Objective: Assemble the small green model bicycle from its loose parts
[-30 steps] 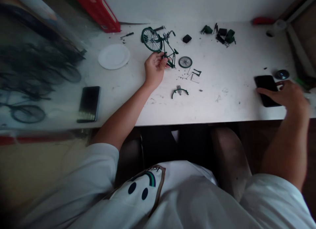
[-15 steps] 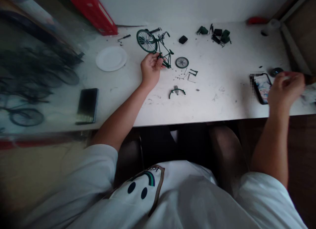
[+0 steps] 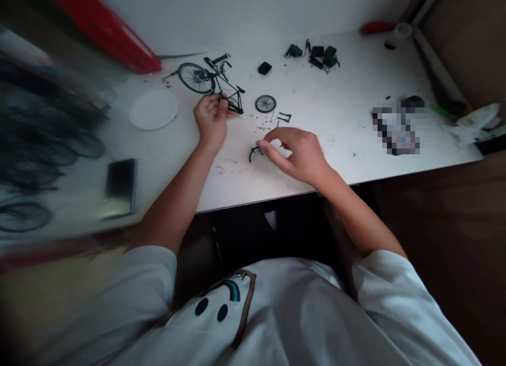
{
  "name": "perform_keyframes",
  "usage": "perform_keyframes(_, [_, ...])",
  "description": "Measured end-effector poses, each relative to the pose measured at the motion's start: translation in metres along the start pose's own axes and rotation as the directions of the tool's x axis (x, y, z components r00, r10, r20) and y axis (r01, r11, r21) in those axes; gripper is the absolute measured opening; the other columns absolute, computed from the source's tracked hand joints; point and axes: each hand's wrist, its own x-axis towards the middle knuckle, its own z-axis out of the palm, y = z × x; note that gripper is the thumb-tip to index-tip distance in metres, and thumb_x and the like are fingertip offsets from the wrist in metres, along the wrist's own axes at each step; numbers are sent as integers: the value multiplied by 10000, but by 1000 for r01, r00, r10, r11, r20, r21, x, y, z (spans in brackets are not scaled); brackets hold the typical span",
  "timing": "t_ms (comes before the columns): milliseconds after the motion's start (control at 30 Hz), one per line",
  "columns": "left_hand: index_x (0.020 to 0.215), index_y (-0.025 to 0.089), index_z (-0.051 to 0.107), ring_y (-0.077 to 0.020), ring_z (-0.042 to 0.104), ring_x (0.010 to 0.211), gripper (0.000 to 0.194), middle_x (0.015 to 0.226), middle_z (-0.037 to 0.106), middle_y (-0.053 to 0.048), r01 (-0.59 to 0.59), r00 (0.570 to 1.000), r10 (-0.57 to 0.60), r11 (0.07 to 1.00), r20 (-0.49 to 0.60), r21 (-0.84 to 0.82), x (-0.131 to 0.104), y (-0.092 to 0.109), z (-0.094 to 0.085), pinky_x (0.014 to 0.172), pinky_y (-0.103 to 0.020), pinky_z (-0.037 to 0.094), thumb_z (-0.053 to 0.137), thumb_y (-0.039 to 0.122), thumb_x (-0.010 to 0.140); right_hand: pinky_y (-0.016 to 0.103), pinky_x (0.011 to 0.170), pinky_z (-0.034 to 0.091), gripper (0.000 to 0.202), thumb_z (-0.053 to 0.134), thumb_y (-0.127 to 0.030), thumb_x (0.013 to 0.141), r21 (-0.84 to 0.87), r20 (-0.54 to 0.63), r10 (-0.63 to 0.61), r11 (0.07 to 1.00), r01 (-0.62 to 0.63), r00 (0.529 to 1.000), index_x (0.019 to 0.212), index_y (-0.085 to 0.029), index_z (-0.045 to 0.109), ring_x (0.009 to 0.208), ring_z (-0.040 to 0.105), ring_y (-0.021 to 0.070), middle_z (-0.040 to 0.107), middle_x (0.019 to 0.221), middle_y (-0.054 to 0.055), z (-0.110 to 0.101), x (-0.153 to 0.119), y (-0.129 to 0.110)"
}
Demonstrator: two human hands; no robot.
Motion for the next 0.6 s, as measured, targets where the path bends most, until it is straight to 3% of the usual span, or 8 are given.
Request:
perform_keyframes(67, [1200, 303, 748, -199, 861, 995, 544, 1173, 883, -94, -26, 1000, 26, 999, 1, 19, 0, -1, -2, 889, -349, 764, 753, 802, 982, 450, 901, 571, 535, 394, -607, 1178, -70, -76, 79, 994, -85, 994, 1328, -312, 816, 1029, 758, 329, 840, 1245, 118, -17, 1, 24])
perform_keyframes(133, [1201, 307, 741, -191, 860, 998, 526, 1161, 883, -82, -68, 998, 68, 997, 1, 34, 0, -2, -3, 914, -353, 761, 730, 794, 1003, 439, 869, 536, 463, 483, -515, 1165, -154, -198, 222, 955, -254, 955, 1360, -252, 810, 987, 738, 328, 830, 1175, 164, -39, -2, 62])
perform_keyframes(233, [1187, 290, 731, -193, 859, 980, 561, 1136, 872, -83, -41, 999, 41, 999, -21, 28, 0, 0, -1, 916, -356, 758, 744, 812, 983, 403, 812, 462, 401, 640, -328, 1090, -225, -417, 416, 814, -535, 808, 1391, -137, 823, 948, 725, 293, 829, 1118, 213, -75, -17, 133])
perform_keyframes(300, [1171, 256, 725, -208, 862, 967, 628, 1115, 857, -101, 36, 998, -36, 999, -57, 4, -2, 4, 1, 871, -342, 754, 768, 841, 946, 404, 810, 436, 347, 641, -203, 1070, -258, -538, 532, 635, -729, 654, 1329, -121, 857, 945, 749, 289, 851, 1118, 242, -95, -32, 178])
perform_keyframes(400, [1155, 228, 711, -214, 859, 946, 710, 1105, 838, -115, 123, 987, -126, 992, -96, -32, -3, 13, 5, 804, -312, 740, 805, 879, 885, 438, 842, 446, 342, 785, -213, 1055, -237, -549, 711, 373, -897, 440, 1379, -142, 872, 1053, 777, 323, 840, 1261, 310, -114, -53, 226])
perform_keyframes(467, [1141, 231, 704, -206, 852, 938, 732, 1111, 837, -111, 144, 983, -149, 988, -107, -50, -4, 16, 8, 786, -301, 736, 828, 892, 852, 426, 823, 463, 304, 872, -226, 1028, -182, -515, 791, 276, -944, 331, 1319, -141, 902, 908, 739, 249, 860, 1196, 284, -121, -65, 244])
perform_keyframes(533, [1125, 236, 700, -204, 851, 950, 733, 1118, 838, -106, 152, 980, -159, 986, -118, -64, -4, 18, 10, 771, -290, 730, 840, 896, 837, 431, 752, 466, 353, 896, -349, 1029, -84, -451, 853, 252, -964, 262, 1318, -144, 901, 707, 644, 182, 870, 1114, 251, -126, -74, 250])
perform_keyframes(600, [1108, 235, 699, -201, 848, 946, 736, 1106, 835, -104, 150, 979, -158, 986, -129, -73, -4, 18, 10, 736, -275, 713, 848, 899, 827, 437, 695, 449, 395, 906, -429, 1016, 0, -371, 896, 263, -965, 244, 1330, -190, 901, 619, 575, 135, 869, 1108, 219, -128, -79, 248])
